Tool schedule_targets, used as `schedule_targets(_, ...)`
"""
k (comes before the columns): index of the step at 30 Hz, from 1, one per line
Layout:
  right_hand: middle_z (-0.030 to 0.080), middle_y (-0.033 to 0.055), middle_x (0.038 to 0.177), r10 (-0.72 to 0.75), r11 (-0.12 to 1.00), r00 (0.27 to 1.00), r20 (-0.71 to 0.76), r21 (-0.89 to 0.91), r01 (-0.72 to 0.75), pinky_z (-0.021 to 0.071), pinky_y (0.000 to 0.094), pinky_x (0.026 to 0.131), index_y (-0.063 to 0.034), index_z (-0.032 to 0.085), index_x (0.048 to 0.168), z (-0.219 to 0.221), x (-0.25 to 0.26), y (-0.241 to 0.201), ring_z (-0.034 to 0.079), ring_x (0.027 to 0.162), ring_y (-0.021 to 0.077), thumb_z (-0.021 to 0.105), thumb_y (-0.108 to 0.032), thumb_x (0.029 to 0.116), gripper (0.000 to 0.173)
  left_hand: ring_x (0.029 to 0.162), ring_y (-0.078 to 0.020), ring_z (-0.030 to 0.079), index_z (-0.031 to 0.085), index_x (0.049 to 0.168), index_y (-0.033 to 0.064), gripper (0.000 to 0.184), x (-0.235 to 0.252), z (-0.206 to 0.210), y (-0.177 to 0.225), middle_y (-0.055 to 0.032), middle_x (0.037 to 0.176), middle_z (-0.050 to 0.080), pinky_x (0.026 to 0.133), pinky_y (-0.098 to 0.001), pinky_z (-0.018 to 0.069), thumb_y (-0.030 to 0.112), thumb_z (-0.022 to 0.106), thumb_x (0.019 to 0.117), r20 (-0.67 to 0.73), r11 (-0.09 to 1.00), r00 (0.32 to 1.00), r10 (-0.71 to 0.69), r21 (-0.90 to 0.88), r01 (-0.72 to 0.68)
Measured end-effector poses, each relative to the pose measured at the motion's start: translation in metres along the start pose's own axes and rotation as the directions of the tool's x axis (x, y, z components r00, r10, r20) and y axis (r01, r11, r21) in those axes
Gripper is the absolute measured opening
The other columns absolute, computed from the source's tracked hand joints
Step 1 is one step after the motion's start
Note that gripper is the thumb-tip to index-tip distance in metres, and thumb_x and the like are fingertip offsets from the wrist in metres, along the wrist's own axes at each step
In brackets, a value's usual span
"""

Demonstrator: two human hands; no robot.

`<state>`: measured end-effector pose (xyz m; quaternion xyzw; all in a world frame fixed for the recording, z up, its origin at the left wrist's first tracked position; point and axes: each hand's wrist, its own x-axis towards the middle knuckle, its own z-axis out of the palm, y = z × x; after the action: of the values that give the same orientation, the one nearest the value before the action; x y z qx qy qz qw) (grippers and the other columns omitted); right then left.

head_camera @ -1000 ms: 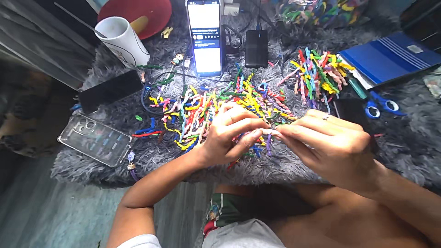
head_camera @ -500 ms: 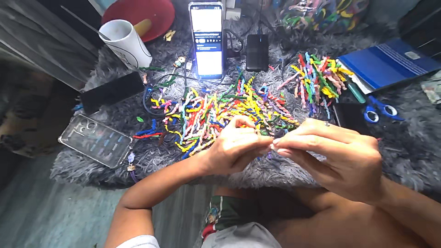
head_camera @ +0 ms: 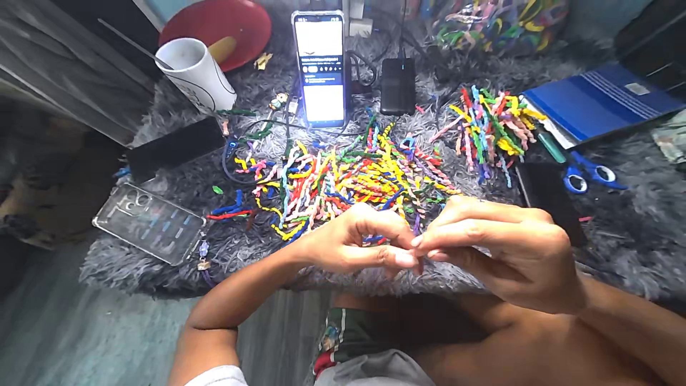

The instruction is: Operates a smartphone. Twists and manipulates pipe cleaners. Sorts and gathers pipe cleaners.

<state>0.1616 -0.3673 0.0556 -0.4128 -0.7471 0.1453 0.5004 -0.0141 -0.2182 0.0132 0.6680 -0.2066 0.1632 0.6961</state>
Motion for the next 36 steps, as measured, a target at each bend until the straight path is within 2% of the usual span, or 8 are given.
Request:
schedule_targets(2, 0.071, 0.0019, 0.095, -0.019, 0.999, 1.000, -0.013, -0.034, 0.018, 0.0527, 0.0137, 0.082, -0.0041, 0.074, 0.101, -0.001, 0.001, -0.003, 0.065, 0.094, 0.0012, 0.064, -0.014, 0.1026, 0.015, 0.094, 0.0049, 0.059, 0.067, 0.096, 0.0009, 0.021, 0.003, 0.001, 0.004, 0.0022, 0.089, 0.068, 0.092, -0.0182, 0.0460, 0.017, 0.057, 0.1054, -0.057, 0.967, 0.995, 0.088, 0.246, -0.071)
schedule_targets(5, 0.069, 0.0004, 0.097, -0.015, 0.998, 0.997, -0.077, -0.058, 0.010, 0.0550, 0.0126, 0.080, -0.0049, 0.073, 0.101, -0.004, 0.001, -0.009, 0.065, 0.092, -0.0002, 0.067, -0.015, 0.1008, 0.012, 0.096, 0.0015, 0.059, 0.066, 0.103, 0.0007, 0.016, 0.006, 0.013, 0.016, 0.0000, 0.091, 0.068, 0.096, -0.0210, 0.0442, 0.013, 0.057, 0.1045, -0.130, 0.867, 0.982, 0.140, 0.496, -0.058)
schedule_targets(9, 0.069, -0.0023, 0.101, 0.018, 0.999, 0.990, -0.143, -0.039, -0.023, 0.0578, 0.0133, 0.076, -0.0074, 0.071, 0.099, -0.009, 0.001, -0.012, 0.066, 0.089, -0.0007, 0.070, -0.015, 0.0982, 0.008, 0.089, 0.0010, 0.065, 0.063, 0.114, 0.0017, 0.017, 0.003, 0.036, 0.021, -0.0009, 0.098, 0.069, 0.081, -0.0173, 0.0564, 0.014, 0.053, 0.1075, -0.253, 0.918, 0.955, 0.154, 0.395, -0.044)
schedule_targets(14, 0.070, 0.0004, 0.099, -0.002, 0.998, 0.996, -0.089, 0.054, 0.007, 0.0549, 0.0106, 0.074, -0.0040, 0.072, 0.099, -0.006, -0.005, -0.018, 0.065, 0.087, -0.0027, 0.068, -0.015, 0.0999, 0.012, 0.088, 0.0037, 0.064, 0.066, 0.109, 0.0031, 0.019, -0.002, 0.065, 0.022, 0.0023, 0.095, 0.071, 0.082, -0.0166, 0.0537, 0.018, 0.055, 0.1069, -0.369, 0.909, 0.902, 0.224, 0.413, -0.057)
schedule_targets(21, 0.070, 0.0007, 0.095, -0.034, 0.996, 0.997, -0.070, 0.079, 0.040, 0.0525, 0.0085, 0.071, -0.0023, 0.073, 0.097, -0.003, -0.010, -0.029, 0.063, 0.083, -0.0048, 0.066, -0.013, 0.0990, 0.013, 0.081, -0.0015, 0.063, 0.067, 0.100, 0.0030, 0.015, -0.005, 0.093, 0.030, -0.0012, 0.082, 0.069, 0.088, -0.0221, 0.0500, 0.015, 0.059, 0.1038, -0.340, 0.570, 0.828, 0.446, 0.821, 0.030)
schedule_targets(30, 0.068, 0.0013, 0.094, -0.067, 0.986, 0.993, -0.096, 0.143, 0.080, 0.0487, 0.0085, 0.067, -0.0007, 0.072, 0.097, 0.002, -0.011, -0.037, 0.059, 0.079, -0.0047, 0.065, -0.012, 0.0996, 0.013, 0.074, 0.0003, 0.061, 0.069, 0.102, 0.0048, 0.013, -0.004, 0.110, 0.031, 0.0007, 0.077, 0.066, 0.080, -0.0180, 0.0497, 0.016, 0.063, 0.1015, -0.381, 0.475, 0.756, 0.533, 0.874, 0.106)
schedule_targets(33, 0.068, 0.0023, 0.096, -0.093, 0.988, 0.989, -0.117, 0.115, 0.107, 0.0504, 0.0098, 0.068, 0.0001, 0.072, 0.097, -0.002, -0.012, -0.038, 0.061, 0.081, -0.0027, 0.065, -0.007, 0.0986, 0.010, 0.076, 0.0014, 0.062, 0.068, 0.107, 0.0053, 0.019, -0.003, 0.114, 0.023, 0.0010, 0.081, 0.068, 0.079, -0.0174, 0.0515, 0.019, 0.054, 0.1071, -0.437, 0.552, 0.753, 0.493, 0.826, 0.118)
schedule_targets(36, 0.067, 0.0020, 0.096, -0.129, 0.984, 0.983, -0.128, 0.103, 0.143, 0.0538, 0.0111, 0.073, -0.0002, 0.071, 0.096, -0.006, -0.014, -0.037, 0.063, 0.087, -0.0009, 0.064, -0.007, 0.0989, 0.010, 0.070, 0.0080, 0.055, 0.064, 0.114, 0.0068, 0.025, -0.001, 0.121, 0.022, 0.0052, 0.080, 0.061, 0.065, -0.0085, 0.0474, 0.022, 0.044, 0.1108, -0.494, 0.806, 0.811, 0.314, 0.590, 0.048)
